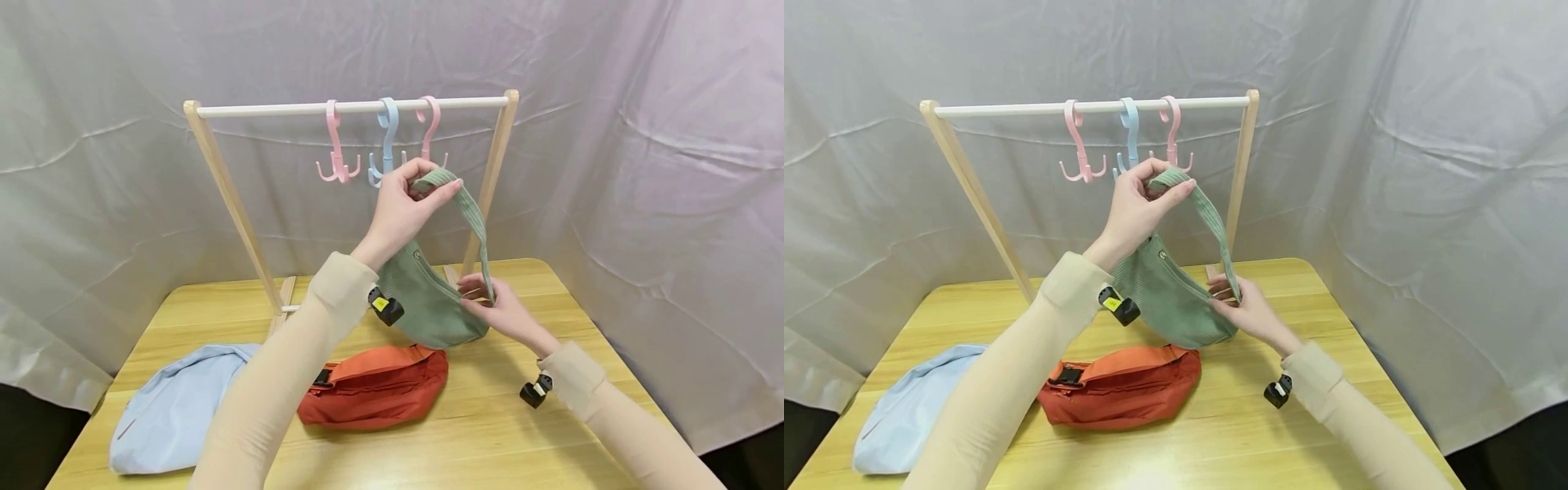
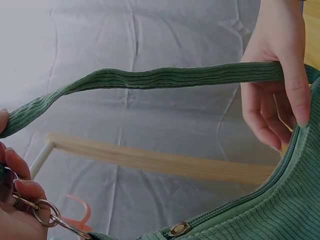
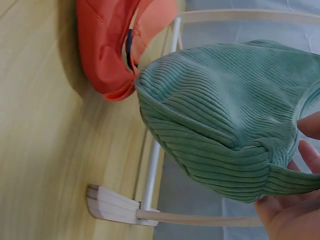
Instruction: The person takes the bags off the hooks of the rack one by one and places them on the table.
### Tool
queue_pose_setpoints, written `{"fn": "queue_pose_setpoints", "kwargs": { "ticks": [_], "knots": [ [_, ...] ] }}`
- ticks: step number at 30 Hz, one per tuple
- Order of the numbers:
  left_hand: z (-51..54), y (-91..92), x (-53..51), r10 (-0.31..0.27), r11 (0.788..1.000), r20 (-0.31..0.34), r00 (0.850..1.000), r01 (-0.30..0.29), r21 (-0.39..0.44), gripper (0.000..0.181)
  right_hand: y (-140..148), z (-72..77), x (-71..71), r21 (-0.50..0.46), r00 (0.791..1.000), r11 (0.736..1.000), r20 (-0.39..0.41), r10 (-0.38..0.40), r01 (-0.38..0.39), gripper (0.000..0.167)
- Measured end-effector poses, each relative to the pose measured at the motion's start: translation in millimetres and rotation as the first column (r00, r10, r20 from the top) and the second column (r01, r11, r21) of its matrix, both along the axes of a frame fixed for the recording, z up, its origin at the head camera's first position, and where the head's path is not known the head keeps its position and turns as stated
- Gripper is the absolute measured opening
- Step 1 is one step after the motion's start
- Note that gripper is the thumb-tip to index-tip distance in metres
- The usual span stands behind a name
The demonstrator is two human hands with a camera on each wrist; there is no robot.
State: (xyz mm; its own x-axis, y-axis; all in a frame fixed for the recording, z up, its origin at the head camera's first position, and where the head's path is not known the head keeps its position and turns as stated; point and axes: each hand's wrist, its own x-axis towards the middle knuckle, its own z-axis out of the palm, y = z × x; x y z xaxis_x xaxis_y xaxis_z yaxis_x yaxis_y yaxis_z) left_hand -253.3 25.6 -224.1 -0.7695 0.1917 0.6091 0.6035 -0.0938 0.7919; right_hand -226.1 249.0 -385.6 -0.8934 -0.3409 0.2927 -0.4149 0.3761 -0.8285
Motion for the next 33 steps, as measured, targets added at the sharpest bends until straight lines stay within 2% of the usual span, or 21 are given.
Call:
{"fn": "queue_pose_setpoints", "kwargs": {
  "ticks": [7, 12, 15, 19, 23, 28, 33],
  "knots": [
    [-4.6, -4.7, 3.1, -0.039, 0.999, 0.005, 0.999, 0.039, 0.000, 0.014, -0.7, -4.7, 2.5, 0.028, 1.000, 1.000, 0.011, 0.004, -0.004, 0.035],
    [-7.4, -8.7, 5.3, -0.054, 0.999, -0.009, 0.999, 0.054, 0.002, 0.011, -0.8, -7.6, 2.4, 0.018, 0.999, 1.000, 0.035, -0.022, 0.022, 0.033],
    [-9.1, -11.3, 5.7, -0.041, 0.999, -0.042, 0.998, 0.042, 0.008, 0.010, -1.4, -8.0, 2.4, -0.015, 0.999, 0.999, 0.008, -0.040, 0.040, 0.031],
    [-12.2, -15.8, 5.4, -0.044, 0.999, -0.090, 0.995, 0.046, 0.023, 0.019, -2.4, -6.2, 3.6, -0.083, 0.997, 0.995, -0.048, -0.066, 0.061, 0.029],
    [-17.5, -22.8, 4.6, -0.070, 0.997, -0.072, 0.995, 0.072, 0.032, 0.029, -2.7, -3.0, 4.4, -0.116, 0.991, 0.989, -0.083, -0.106, 0.096, 0.028],
    [-23.4, -30.9, 5.8, -0.069, 0.997, -0.047, 0.997, 0.067, -0.033, 0.032, 0.8, 1.9, 3.3, -0.134, 0.978, 0.977, -0.111, -0.178, 0.163, 0.027],
    [-31.2, -37.2, 6.2, -0.092, 0.981, -0.094, 0.991, 0.074, -0.179, 0.033, 7.6, 5.6, 2.0, -0.156, 0.978, 0.975, -0.112, -0.174, 0.156, 0.033]
  ]
}}
